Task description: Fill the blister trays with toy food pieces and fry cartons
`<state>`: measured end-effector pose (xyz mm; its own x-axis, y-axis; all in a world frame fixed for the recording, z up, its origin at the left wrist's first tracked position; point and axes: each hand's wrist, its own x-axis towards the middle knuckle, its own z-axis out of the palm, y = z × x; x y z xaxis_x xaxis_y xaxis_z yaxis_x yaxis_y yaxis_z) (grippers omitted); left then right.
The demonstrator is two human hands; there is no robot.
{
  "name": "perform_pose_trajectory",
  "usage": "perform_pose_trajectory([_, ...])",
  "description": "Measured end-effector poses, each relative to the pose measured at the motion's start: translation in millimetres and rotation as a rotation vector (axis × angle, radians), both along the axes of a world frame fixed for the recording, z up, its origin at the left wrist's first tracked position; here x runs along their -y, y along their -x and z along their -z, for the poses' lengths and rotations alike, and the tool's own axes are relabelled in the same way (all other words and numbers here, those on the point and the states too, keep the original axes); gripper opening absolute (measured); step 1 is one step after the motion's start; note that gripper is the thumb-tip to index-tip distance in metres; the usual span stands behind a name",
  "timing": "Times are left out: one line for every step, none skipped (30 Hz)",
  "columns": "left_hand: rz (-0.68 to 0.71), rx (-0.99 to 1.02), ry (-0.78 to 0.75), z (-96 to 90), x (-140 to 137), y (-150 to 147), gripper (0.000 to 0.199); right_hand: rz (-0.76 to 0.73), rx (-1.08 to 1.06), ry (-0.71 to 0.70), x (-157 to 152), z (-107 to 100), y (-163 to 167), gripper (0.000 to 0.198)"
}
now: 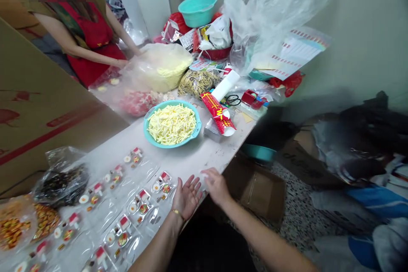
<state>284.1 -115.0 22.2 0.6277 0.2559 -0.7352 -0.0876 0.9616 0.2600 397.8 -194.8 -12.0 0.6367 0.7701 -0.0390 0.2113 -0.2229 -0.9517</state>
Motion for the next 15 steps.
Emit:
perform_pose_trajectory([-0.016,-0.001,-0.010,0.4,-0.9,-3.3,0.052,-0.010,-0.078,-0.085,-1.0,-9.0,32.2,0.031])
perform_pose_trajectory([-0.034,-0.002,-0.019,0.4,-1.3,-5.8,0.053,0.033,-0.141,-0.129,-3.7,-16.7,59.8,0.035])
perform_pose_trajectory([-0.056,0.001,-0.025,0.1,-1.0,-7.4,0.054,0.029,-0.188,-0.140,-7.7,-22.6,81.1,0.037])
perform_pose_trajectory([-0.086,-0.004,-0.031,-0.5,0.0,-7.8,0.055,0.009,-0.215,-0.136,-12.2,-26.2,95.0,0.037])
perform_pose_trajectory([-0.110,-0.009,-0.029,-1.6,2.0,-7.3,0.056,0.004,-0.212,-0.123,-16.4,-27.4,101.5,0.037])
perform_pose_trajectory([-0.125,-0.011,-0.019,-3.1,5.2,-5.6,0.056,-0.010,-0.196,-0.106,-19.0,-26.1,101.2,0.036])
perform_pose_trajectory([-0.118,0.003,-0.002,-4.9,9.6,-3.0,0.056,0.001,-0.173,-0.084,-18.9,-22.8,95.3,0.035])
perform_pose_trajectory([-0.084,0.039,0.020,-7.1,14.9,0.6,0.057,0.039,-0.162,-0.038,-15.4,-18.0,85.4,0.032])
perform_pose_trajectory([-0.025,0.094,0.043,-9.4,20.8,5.1,0.059,0.089,-0.170,0.029,-8.0,-12.5,73.4,0.028])
perform_pose_trajectory([0.051,0.160,0.067,-11.7,26.5,10.1,0.060,0.155,-0.189,0.105,3.1,-7.2,61.2,0.025])
perform_pose_trajectory([0.125,0.233,0.086,-13.7,31.5,15.3,0.062,0.216,-0.232,0.199,16.8,-2.8,50.8,0.021])
perform_pose_trajectory([0.179,0.297,0.098,-15.3,35.2,20.3,0.063,0.261,-0.267,0.254,31.7,0.2,43.8,0.021])
perform_pose_trajectory([0.210,0.340,0.104,-16.2,37.5,24.5,0.063,0.300,-0.315,0.272,46.1,1.5,41.4,0.023])
perform_pose_trajectory([0.220,0.356,0.106,-16.5,38.5,27.8,0.062,0.355,-0.377,0.247,58.3,0.8,44.3,0.025])
perform_pose_trajectory([0.222,0.351,0.106,-16.4,38.8,30.0,0.061,0.429,-0.421,0.184,67.0,-1.6,52.0,0.027])
